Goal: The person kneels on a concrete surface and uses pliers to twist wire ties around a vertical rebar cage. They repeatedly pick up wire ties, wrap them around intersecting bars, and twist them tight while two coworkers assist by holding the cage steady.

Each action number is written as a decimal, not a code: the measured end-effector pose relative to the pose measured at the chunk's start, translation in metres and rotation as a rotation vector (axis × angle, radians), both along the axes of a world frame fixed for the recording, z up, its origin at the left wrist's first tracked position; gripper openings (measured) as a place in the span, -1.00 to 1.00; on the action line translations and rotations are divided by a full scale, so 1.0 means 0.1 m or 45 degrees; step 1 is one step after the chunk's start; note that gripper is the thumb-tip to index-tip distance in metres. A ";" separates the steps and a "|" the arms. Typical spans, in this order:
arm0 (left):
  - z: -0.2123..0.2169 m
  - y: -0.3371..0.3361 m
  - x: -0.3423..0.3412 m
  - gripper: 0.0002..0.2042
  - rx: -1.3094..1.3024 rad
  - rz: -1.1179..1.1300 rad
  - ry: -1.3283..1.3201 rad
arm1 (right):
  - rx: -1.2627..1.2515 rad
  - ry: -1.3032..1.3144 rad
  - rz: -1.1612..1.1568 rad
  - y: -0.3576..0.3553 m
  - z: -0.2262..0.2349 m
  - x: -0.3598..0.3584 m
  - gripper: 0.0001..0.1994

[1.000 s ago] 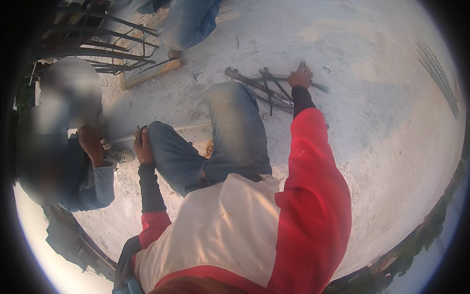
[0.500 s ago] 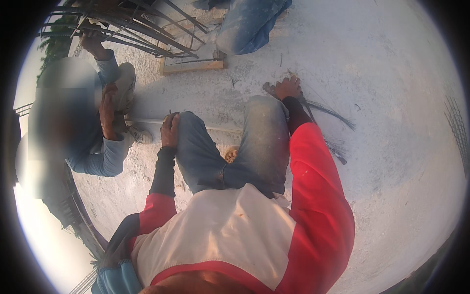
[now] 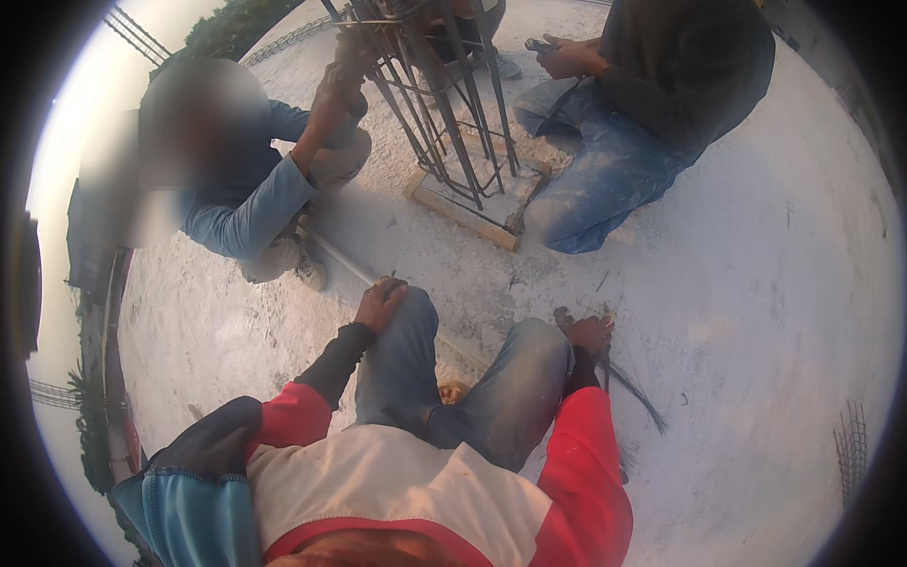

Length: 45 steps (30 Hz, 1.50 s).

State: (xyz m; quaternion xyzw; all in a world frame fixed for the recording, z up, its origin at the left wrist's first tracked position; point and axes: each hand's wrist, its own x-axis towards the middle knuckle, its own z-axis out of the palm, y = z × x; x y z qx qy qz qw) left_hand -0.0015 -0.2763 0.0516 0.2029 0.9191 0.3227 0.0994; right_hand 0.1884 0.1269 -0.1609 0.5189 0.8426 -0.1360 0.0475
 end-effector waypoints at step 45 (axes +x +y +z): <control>0.88 2.03 0.75 -0.48 0.546 -1.084 -0.892 | 0.108 1.155 0.515 -1.28 2.88 0.60 -0.74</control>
